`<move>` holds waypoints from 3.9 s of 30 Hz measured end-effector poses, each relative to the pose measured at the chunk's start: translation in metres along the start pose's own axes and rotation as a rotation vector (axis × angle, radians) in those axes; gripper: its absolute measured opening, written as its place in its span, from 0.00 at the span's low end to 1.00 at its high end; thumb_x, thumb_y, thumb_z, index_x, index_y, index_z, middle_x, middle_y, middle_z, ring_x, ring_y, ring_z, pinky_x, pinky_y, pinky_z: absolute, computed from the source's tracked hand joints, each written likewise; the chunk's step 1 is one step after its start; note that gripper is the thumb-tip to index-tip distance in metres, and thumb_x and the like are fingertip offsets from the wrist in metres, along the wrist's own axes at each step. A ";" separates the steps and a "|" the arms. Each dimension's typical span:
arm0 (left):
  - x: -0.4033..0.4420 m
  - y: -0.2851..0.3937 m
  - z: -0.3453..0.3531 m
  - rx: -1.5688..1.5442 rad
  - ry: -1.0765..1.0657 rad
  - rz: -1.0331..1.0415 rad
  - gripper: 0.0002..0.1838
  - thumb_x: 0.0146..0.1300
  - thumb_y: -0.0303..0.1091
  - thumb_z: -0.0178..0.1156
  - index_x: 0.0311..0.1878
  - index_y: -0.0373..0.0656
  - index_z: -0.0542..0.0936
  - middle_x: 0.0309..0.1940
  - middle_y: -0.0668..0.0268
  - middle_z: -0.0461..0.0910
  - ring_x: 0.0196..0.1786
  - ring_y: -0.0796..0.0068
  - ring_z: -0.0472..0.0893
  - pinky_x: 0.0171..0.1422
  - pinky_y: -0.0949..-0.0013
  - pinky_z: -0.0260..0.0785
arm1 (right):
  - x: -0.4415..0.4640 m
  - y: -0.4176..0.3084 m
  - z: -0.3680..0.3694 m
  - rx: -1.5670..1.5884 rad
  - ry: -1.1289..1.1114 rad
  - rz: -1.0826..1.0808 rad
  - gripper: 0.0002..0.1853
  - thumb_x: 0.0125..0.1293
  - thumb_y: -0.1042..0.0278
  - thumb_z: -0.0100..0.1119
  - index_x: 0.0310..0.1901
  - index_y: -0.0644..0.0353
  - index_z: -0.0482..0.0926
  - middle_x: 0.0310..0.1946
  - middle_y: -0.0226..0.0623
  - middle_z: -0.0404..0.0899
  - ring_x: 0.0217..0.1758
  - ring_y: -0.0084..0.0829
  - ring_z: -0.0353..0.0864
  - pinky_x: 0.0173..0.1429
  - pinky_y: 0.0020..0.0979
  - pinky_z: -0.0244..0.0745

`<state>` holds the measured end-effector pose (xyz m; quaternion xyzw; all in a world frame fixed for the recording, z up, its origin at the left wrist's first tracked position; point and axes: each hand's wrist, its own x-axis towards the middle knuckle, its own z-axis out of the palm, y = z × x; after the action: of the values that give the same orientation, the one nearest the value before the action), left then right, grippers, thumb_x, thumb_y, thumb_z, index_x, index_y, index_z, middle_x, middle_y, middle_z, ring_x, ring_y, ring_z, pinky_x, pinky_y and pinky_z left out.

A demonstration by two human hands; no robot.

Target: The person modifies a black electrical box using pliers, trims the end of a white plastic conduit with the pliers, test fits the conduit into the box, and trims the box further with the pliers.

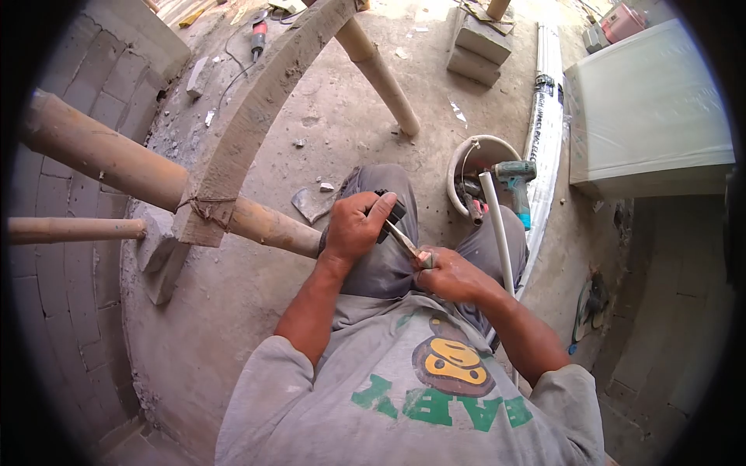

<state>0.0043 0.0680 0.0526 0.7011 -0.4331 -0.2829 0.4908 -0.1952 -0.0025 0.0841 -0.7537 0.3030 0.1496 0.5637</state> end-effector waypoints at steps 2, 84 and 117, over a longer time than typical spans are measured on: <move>0.007 0.003 0.006 0.227 -0.019 -0.147 0.23 0.68 0.48 0.59 0.26 0.37 0.82 0.19 0.52 0.77 0.23 0.56 0.77 0.33 0.56 0.68 | -0.007 -0.025 0.000 -0.493 0.291 0.133 0.11 0.69 0.62 0.54 0.41 0.64 0.76 0.36 0.49 0.82 0.37 0.44 0.81 0.48 0.41 0.70; 0.005 -0.013 0.014 -0.007 -0.173 0.020 0.24 0.72 0.46 0.59 0.26 0.36 0.76 0.15 0.58 0.66 0.20 0.74 0.63 0.26 0.61 0.60 | -0.008 0.020 -0.015 0.597 -0.232 0.238 0.08 0.64 0.70 0.58 0.43 0.62 0.75 0.36 0.36 0.82 0.39 0.26 0.81 0.43 0.25 0.73; 0.005 -0.005 0.018 -0.067 -0.154 0.063 0.23 0.72 0.45 0.60 0.27 0.34 0.76 0.19 0.61 0.70 0.23 0.75 0.67 0.30 0.65 0.62 | -0.020 0.015 -0.015 0.673 -0.216 0.270 0.09 0.66 0.70 0.58 0.46 0.62 0.75 0.46 0.40 0.85 0.37 0.24 0.81 0.44 0.25 0.73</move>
<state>-0.0064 0.0568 0.0416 0.6463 -0.4817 -0.3348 0.4880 -0.2222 -0.0138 0.0891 -0.4597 0.3706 0.1930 0.7836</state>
